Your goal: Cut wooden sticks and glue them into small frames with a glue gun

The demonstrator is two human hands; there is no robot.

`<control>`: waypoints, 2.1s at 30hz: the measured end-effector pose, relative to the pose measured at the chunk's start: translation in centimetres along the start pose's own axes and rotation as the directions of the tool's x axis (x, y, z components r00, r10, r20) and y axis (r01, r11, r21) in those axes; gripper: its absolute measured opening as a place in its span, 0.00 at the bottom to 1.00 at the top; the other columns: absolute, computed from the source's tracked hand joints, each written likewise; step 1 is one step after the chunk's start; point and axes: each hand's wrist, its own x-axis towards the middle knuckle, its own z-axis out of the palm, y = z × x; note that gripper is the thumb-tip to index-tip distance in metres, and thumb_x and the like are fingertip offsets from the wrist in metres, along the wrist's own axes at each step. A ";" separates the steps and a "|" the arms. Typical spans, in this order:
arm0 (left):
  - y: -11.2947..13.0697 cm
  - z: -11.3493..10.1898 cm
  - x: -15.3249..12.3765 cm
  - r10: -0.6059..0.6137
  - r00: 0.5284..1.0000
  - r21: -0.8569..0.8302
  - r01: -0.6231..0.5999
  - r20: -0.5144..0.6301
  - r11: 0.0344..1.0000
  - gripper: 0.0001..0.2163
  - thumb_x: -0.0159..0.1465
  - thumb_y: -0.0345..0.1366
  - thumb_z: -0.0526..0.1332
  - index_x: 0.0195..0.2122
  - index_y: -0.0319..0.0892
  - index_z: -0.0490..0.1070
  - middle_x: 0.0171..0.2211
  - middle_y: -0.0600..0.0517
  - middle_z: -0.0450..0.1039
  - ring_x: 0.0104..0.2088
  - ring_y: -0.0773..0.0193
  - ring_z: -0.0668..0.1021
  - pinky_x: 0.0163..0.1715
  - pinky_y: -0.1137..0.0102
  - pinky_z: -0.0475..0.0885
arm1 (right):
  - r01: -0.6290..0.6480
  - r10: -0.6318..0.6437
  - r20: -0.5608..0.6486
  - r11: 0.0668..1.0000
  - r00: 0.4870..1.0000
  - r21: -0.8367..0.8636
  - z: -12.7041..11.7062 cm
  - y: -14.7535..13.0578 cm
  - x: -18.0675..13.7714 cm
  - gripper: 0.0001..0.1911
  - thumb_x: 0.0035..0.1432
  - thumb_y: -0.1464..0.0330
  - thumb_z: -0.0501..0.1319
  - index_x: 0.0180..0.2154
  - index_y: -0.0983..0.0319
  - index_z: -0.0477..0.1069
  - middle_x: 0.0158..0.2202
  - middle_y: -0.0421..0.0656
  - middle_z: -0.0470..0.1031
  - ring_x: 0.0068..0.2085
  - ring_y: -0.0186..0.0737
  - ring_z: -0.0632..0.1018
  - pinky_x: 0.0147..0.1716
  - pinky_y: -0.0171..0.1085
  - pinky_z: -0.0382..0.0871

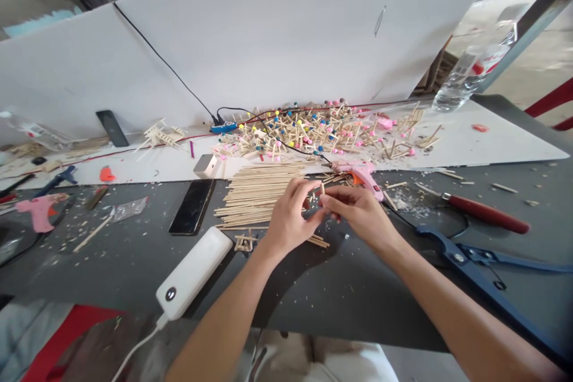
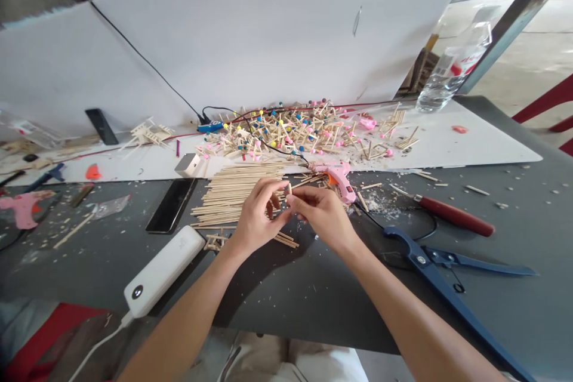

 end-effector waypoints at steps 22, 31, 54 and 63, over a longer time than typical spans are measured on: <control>-0.7 -0.2 0.1 0.042 0.999 0.005 -0.042 0.000 0.999 0.20 0.67 0.45 0.62 0.57 0.46 0.66 0.47 0.46 0.71 0.28 0.69 0.74 0.27 0.71 0.75 | -0.036 0.037 -0.012 0.997 0.999 0.071 -0.1 -0.3 0.1 0.17 0.53 0.56 0.69 0.35 0.64 0.78 0.25 0.40 0.72 0.24 0.32 0.66 0.25 0.34 0.61; -0.6 -0.4 0.2 0.011 0.999 0.069 -0.008 -0.039 0.998 0.19 0.65 0.48 0.64 0.52 0.42 0.71 0.42 0.47 0.73 0.26 0.70 0.73 0.27 0.72 0.74 | 0.013 -0.097 -0.241 0.944 0.966 -0.329 -2.1 -1.3 0.1 0.19 0.56 0.52 0.64 0.36 0.61 0.80 0.26 0.43 0.76 0.25 0.39 0.72 0.24 0.37 0.61; -0.1 -0.4 0.0 -0.036 0.998 0.007 0.037 -0.041 0.999 0.18 0.65 0.48 0.63 0.50 0.42 0.71 0.41 0.48 0.72 0.27 0.71 0.73 0.24 0.75 0.72 | -0.369 -0.141 -0.477 0.460 0.868 -0.808 -7.6 0.9 2.8 0.22 0.62 0.55 0.53 0.36 0.62 0.80 0.33 0.54 0.81 0.34 0.51 0.78 0.29 0.40 0.59; -0.1 -0.1 0.0 -0.032 0.999 0.008 0.032 -0.037 0.999 0.17 0.64 0.47 0.64 0.49 0.41 0.72 0.41 0.48 0.72 0.26 0.70 0.73 0.27 0.72 0.73 | -0.280 -0.074 -0.573 0.816 0.816 -0.505 -7.8 -0.1 2.2 0.22 0.59 0.53 0.59 0.43 0.63 0.78 0.28 0.45 0.79 0.27 0.42 0.77 0.29 0.38 0.64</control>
